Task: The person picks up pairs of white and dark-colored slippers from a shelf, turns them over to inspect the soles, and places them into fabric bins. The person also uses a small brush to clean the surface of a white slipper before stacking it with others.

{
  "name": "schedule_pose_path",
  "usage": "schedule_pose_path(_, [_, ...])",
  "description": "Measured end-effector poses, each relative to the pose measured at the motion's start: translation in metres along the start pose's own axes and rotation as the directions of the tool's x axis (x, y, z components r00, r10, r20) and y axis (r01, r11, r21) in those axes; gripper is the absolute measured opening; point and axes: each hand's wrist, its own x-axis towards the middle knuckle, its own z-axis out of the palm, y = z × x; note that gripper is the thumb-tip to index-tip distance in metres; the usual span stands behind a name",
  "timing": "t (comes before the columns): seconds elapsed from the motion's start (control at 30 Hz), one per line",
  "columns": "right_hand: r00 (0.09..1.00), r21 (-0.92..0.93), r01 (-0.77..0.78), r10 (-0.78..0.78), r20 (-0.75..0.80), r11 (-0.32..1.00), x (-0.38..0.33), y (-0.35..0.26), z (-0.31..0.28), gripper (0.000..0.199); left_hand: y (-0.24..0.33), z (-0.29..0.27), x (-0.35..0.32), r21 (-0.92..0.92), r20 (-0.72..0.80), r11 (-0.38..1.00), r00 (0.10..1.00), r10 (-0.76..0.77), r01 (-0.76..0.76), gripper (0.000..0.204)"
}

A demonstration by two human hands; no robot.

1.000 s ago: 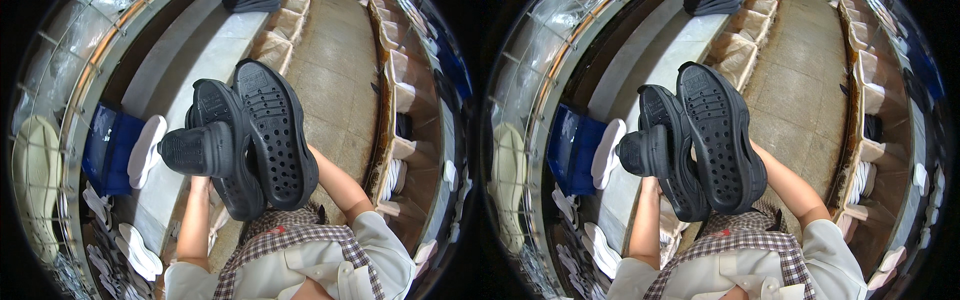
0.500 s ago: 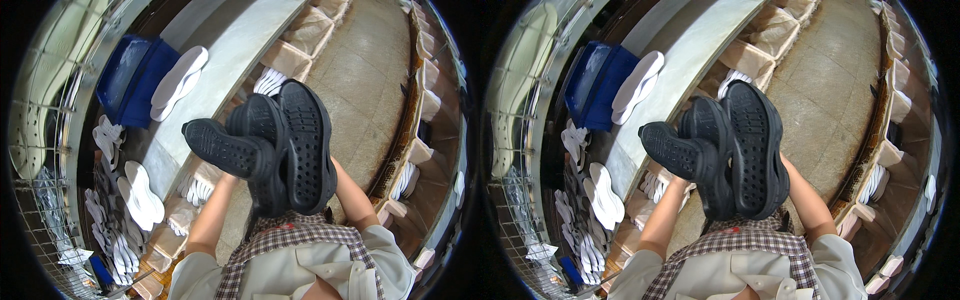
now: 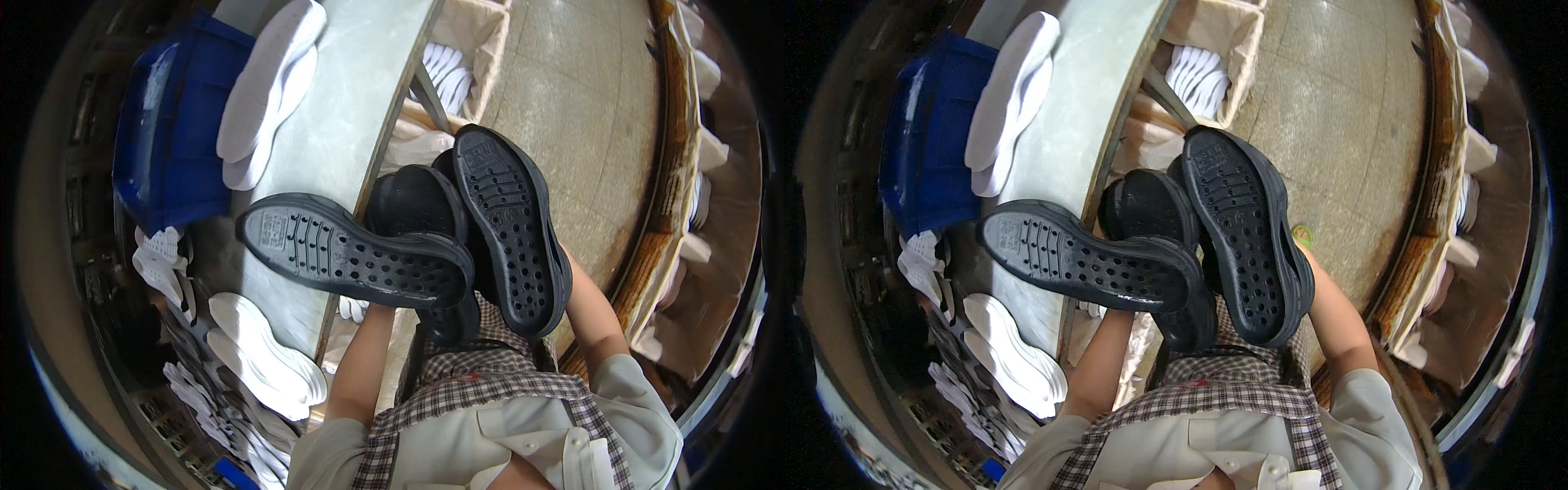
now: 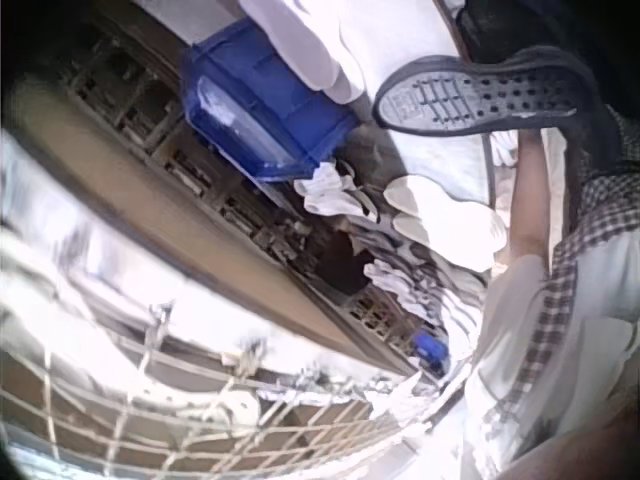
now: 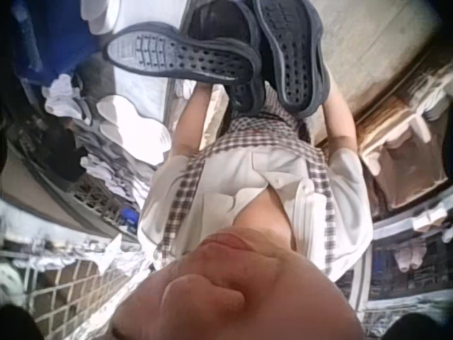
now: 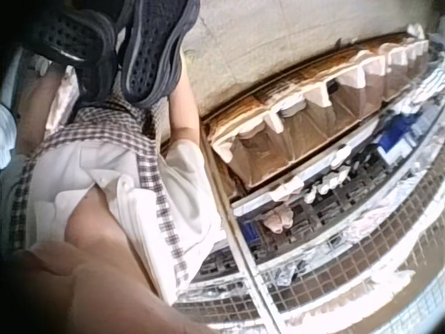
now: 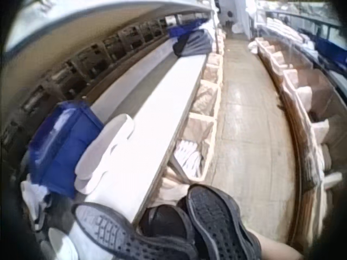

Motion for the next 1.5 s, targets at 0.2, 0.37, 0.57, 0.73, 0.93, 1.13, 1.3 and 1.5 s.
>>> schedule_pose_path(0.2, [0.997, 0.072, -0.042, 0.046, -0.055, 0.996, 0.04, 0.033, -0.023, 0.043, 0.024, -0.029, -0.012, 0.205, -0.202, 0.979, 0.979, 0.034, 0.008, 0.054])
schedule_pose_path(0.37, [0.99, 0.091, -0.092, 0.101, -0.1, 0.992, 0.068, 0.04, -0.045, 0.043, 0.02, -0.04, -0.004, 0.295, -0.321, 0.955, 0.945, 0.068, 0.032, 0.054])
schedule_pose_path(0.57, [0.97, -0.006, -0.181, 0.178, -0.166, 0.983, 0.088, 0.041, -0.079, 0.043, 0.01, -0.052, 0.071, 0.437, -0.301, 0.899, 0.944, 0.137, 0.009, 0.055])
schedule_pose_path(0.73, [0.995, -0.54, -0.098, 0.073, -0.068, 0.836, 0.114, 0.037, -0.091, 0.066, 0.021, -0.064, 0.118, 0.606, -0.183, 0.789, 0.948, 0.259, -0.098, 0.091])
schedule_pose_path(0.93, [0.994, -0.437, -0.11, 0.094, -0.056, 0.893, 0.131, 0.028, -0.08, 0.081, 0.042, -0.061, 0.13, 0.699, -0.261, 0.715, 0.923, 0.282, -0.021, 0.094])
schedule_pose_path(1.13, [0.99, -0.316, -0.141, 0.127, -0.064, 0.938, 0.134, 0.028, -0.095, 0.084, 0.114, -0.072, 0.147, 0.975, -0.143, 0.224, 0.776, 0.615, 0.002, 0.096])
schedule_pose_path(1.3, [0.987, -0.263, -0.154, 0.14, -0.073, 0.952, 0.134, 0.05, -0.134, 0.084, 0.205, -0.087, 0.221, 0.78, 0.267, -0.577, 0.705, 0.657, 0.243, 0.098])
schedule_pose_path(1.5, [0.98, -0.234, -0.196, 0.184, -0.07, 0.952, 0.147, 0.079, -0.175, 0.085, 0.093, -0.167, 0.293, 0.476, 0.169, -0.766, 0.809, 0.563, 0.433, 0.096])
